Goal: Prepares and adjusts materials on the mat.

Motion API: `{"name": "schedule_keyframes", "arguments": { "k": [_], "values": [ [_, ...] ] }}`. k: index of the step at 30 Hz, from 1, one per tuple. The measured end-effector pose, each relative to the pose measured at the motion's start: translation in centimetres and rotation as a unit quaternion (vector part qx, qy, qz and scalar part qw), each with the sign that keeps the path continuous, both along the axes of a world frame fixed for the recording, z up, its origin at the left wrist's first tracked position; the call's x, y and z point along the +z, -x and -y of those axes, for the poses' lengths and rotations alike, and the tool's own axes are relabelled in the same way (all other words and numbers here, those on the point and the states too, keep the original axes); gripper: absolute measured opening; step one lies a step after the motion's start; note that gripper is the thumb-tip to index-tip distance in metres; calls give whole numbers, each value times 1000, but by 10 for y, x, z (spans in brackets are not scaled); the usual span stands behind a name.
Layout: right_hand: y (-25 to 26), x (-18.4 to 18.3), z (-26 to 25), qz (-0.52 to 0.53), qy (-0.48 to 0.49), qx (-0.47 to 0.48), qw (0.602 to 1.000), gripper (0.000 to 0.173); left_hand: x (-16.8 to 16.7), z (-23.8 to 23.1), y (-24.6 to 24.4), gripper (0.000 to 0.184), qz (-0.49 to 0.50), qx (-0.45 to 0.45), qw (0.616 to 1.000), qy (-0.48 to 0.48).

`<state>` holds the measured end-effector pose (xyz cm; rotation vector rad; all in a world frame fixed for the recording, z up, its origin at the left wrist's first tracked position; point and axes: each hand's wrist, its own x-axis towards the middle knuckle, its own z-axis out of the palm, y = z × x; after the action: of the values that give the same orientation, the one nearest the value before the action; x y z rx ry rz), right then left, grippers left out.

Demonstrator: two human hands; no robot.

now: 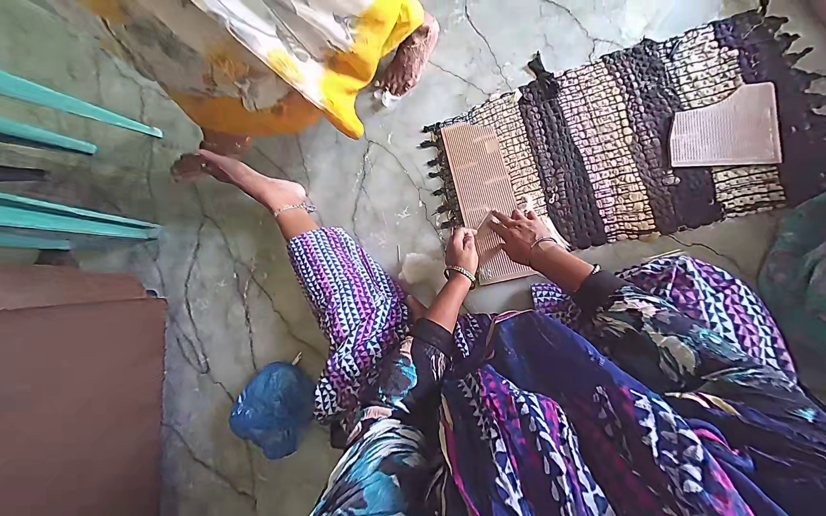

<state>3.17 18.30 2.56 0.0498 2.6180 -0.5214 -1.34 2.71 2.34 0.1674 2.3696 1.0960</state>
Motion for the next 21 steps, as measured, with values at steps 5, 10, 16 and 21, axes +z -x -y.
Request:
{"name": "schedule_keyframes", "arguments": {
  "k": [5, 10, 16, 21],
  "values": [
    [-7, 0, 6, 34, 3, -20, 999, 72, 1, 1, -5, 28, 9, 31, 999, -4],
    [-7, 2, 6, 43, -15, -4, 999, 80, -3, -5, -7, 27, 14, 23, 999, 29],
    [-7, 5, 7, 62, -7, -10, 998, 83, -6, -15, -11, 28, -16, 38, 996, 80],
    [-5, 8, 8, 77, -8, -14, 997, 84, -10, -15, -17, 27, -49, 28, 993, 100]
  ]
}}
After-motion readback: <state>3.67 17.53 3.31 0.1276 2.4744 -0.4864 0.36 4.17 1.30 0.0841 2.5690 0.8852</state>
